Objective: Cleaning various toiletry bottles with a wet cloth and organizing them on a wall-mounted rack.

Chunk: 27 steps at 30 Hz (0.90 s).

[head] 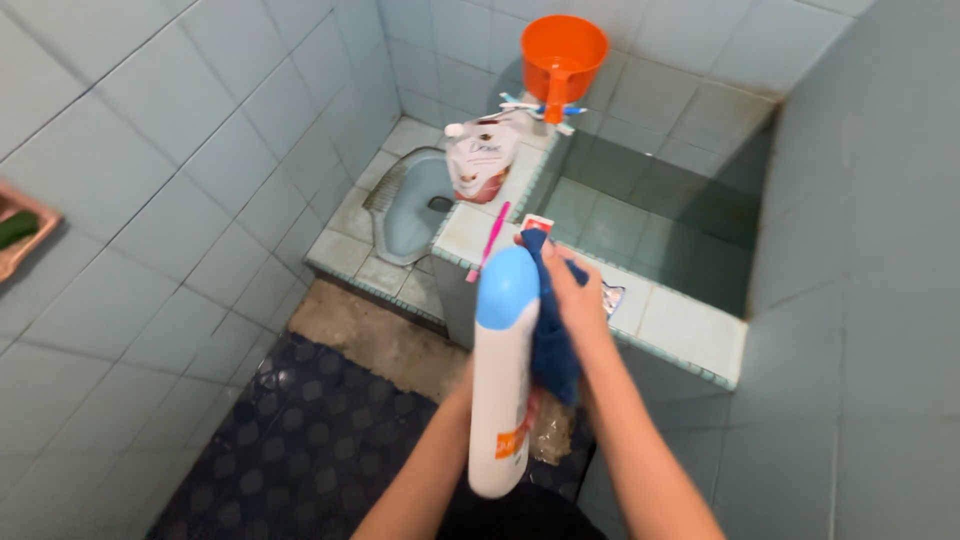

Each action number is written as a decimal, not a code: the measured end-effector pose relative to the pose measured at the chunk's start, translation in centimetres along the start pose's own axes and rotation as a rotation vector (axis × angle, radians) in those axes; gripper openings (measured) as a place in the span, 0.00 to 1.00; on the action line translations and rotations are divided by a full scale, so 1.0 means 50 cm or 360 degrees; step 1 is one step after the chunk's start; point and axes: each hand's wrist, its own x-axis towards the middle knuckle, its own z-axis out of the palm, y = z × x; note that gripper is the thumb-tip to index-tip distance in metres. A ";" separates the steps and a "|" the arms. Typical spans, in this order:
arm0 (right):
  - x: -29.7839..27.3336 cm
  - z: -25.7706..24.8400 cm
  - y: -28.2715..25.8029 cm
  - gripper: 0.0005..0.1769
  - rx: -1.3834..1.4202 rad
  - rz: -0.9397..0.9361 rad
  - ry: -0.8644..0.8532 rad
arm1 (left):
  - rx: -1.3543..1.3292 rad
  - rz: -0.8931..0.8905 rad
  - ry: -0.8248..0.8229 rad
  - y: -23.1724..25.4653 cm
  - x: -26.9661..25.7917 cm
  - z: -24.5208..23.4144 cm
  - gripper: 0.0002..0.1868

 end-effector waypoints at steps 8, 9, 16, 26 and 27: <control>-0.167 0.197 -0.123 0.40 -0.0899 -0.0921 -0.0618 | -0.0062 0.0781 0.0563 0.206 -0.112 0.107 0.30; -0.170 0.211 -0.116 0.40 -0.0878 -0.0948 -0.0678 | -0.0067 0.0847 0.0573 0.225 -0.126 0.111 0.30; -0.168 0.329 -0.119 0.42 -0.0636 -0.1091 -0.0759 | 0.0834 0.1460 0.1377 0.306 -0.234 0.105 0.35; -0.340 0.564 -0.060 0.29 -0.0481 -0.1222 -0.0605 | 0.1337 0.1606 0.2404 0.437 -0.518 0.153 0.39; -0.352 0.584 -0.054 0.29 -0.0446 -0.1229 -0.0649 | 0.1325 0.1644 0.2446 0.443 -0.551 0.145 0.39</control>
